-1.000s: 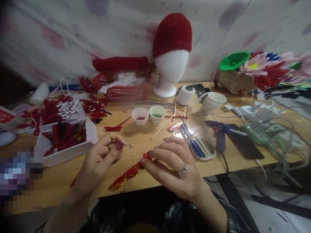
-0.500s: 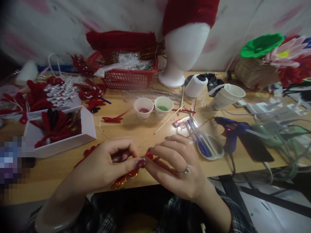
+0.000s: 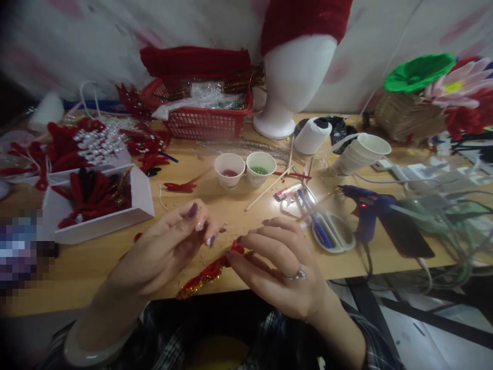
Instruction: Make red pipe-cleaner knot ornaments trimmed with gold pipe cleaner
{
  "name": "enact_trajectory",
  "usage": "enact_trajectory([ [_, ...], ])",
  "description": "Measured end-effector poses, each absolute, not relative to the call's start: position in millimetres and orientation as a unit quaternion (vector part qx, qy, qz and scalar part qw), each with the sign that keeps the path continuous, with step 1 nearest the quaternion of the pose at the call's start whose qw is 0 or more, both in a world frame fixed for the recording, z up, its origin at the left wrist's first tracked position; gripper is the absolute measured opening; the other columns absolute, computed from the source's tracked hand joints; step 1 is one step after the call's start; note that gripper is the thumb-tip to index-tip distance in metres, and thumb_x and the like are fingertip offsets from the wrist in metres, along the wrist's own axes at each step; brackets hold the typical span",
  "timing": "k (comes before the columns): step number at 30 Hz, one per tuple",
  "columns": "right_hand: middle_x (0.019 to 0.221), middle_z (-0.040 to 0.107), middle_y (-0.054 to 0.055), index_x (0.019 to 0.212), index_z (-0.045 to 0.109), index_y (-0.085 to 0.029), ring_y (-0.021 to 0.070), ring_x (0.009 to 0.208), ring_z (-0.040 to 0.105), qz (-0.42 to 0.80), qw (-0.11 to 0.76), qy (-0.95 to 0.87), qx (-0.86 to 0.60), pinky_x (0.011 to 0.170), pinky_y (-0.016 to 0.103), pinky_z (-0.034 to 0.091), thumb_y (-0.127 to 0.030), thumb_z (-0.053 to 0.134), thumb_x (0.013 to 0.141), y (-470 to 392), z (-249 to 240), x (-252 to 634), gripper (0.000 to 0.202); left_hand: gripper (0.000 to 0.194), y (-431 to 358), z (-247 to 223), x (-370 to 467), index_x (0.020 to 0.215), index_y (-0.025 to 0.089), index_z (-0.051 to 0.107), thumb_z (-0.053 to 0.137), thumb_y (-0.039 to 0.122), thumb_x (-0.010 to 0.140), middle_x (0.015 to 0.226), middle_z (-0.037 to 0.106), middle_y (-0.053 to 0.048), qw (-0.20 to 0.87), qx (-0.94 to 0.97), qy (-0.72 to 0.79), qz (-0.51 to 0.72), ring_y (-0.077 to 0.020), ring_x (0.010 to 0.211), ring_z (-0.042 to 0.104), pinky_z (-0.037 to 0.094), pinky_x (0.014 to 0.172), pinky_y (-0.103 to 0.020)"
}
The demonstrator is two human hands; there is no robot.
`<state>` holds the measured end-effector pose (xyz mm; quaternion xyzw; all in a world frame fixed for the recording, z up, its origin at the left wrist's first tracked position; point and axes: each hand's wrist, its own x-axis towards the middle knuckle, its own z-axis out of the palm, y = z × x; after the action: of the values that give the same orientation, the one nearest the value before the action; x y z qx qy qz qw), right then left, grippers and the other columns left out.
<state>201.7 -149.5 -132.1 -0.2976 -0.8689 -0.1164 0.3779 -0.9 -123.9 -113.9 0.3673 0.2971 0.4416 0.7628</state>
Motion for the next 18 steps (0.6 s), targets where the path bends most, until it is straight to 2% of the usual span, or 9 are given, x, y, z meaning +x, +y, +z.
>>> enact_trajectory([
  [1, 0.101, 0.063, 0.002, 0.091, 0.072, -0.024, 0.0175, 0.091, 0.061, -0.118, 0.383, -0.867, -0.296, 0.087, 0.038, 0.058, -0.005, 0.081, 0.074, -151, -133, 202, 0.026, 0.029, -124, -113, -1, 0.068, 0.021, 0.057, 0.067, 0.039, 0.088, 0.061, 0.051, 0.005, 0.766, 0.351, 0.295, 0.450, -0.0118, 0.067, 0.054, 0.048, 0.079, -0.025],
  [3, 0.101, 0.062, 0.001, 0.090, 0.072, -0.024, 0.0174, 0.091, 0.061, -0.119, 0.396, -0.861, -0.297, 0.087, 0.039, 0.058, -0.005, 0.081, 0.073, -152, -135, 202, 0.027, 0.033, -125, -112, -2, 0.066, 0.021, 0.050, 0.066, 0.038, 0.089, 0.055, 0.039, 0.008, 0.784, 0.323, 0.289, 0.445, -0.0082, 0.051, 0.042, 0.047, 0.061, -0.022],
  [5, 0.099, 0.062, 0.000, 0.088, 0.072, -0.025, 0.0170, 0.090, 0.060, -0.120, 0.404, -0.856, -0.301, 0.087, 0.039, 0.059, -0.005, 0.082, 0.072, -154, -135, 202, 0.027, 0.034, -126, -112, -6, 0.067, 0.021, 0.048, 0.064, 0.040, 0.090, 0.053, 0.030, 0.010, 0.795, 0.326, 0.291, 0.421, -0.0055, 0.041, 0.024, 0.030, 0.042, -0.017],
  [7, 0.095, 0.061, 0.000, 0.085, 0.072, -0.026, 0.0165, 0.087, 0.060, -0.126, 0.412, -0.850, -0.302, 0.084, 0.038, 0.060, -0.006, 0.082, 0.072, -156, -133, 201, 0.027, 0.029, -128, -113, -10, 0.071, 0.022, 0.050, 0.062, 0.040, 0.091, 0.052, 0.029, 0.011, 0.765, 0.384, 0.317, 0.408, -0.0057, 0.040, 0.016, 0.016, 0.038, -0.018],
  [10, 0.092, 0.060, -0.001, 0.084, 0.072, -0.028, 0.0158, 0.082, 0.059, -0.139, 0.422, -0.843, -0.303, 0.080, 0.038, 0.060, -0.004, 0.081, 0.072, -160, -129, 201, 0.028, 0.025, -132, -112, -15, 0.076, 0.022, 0.055, 0.058, 0.040, 0.094, 0.055, 0.038, 0.008, 0.652, 0.521, 0.385, 0.394, -0.0082, 0.046, 0.029, 0.023, 0.042, -0.021],
  [13, 0.092, 0.058, 0.000, 0.085, 0.073, -0.027, 0.0156, 0.080, 0.057, -0.150, 0.413, -0.846, -0.300, 0.081, 0.038, 0.058, -0.001, 0.081, 0.071, -164, -127, 202, 0.031, 0.029, -136, -111, -20, 0.074, 0.022, 0.056, 0.052, 0.041, 0.096, 0.062, 0.047, 0.005, 0.556, 0.636, 0.430, 0.319, -0.0113, 0.056, 0.042, 0.029, 0.050, -0.024],
  [16, 0.090, 0.056, 0.000, 0.083, 0.072, -0.027, 0.0154, 0.079, 0.055, -0.163, 0.415, -0.840, -0.307, 0.083, 0.038, 0.056, 0.000, 0.079, 0.073, -164, -128, 203, 0.030, 0.031, -135, -111, -27, 0.068, 0.021, 0.055, 0.054, 0.036, 0.095, 0.062, 0.053, 0.003, 0.531, 0.687, 0.431, 0.245, -0.0130, 0.057, 0.046, 0.029, 0.050, -0.025],
  [18, 0.091, 0.057, 0.001, 0.084, 0.072, -0.028, 0.0171, 0.081, 0.056, -0.170, 0.436, -0.822, -0.326, 0.083, 0.040, 0.054, -0.001, 0.074, 0.077, -162, -128, 203, 0.028, 0.026, -129, -113, -35, 0.067, 0.021, 0.058, 0.060, 0.033, 0.091, 0.060, 0.052, 0.004, 0.557, 0.657, 0.433, 0.266, -0.0125, 0.055, 0.045, 0.030, 0.048, -0.024],
])
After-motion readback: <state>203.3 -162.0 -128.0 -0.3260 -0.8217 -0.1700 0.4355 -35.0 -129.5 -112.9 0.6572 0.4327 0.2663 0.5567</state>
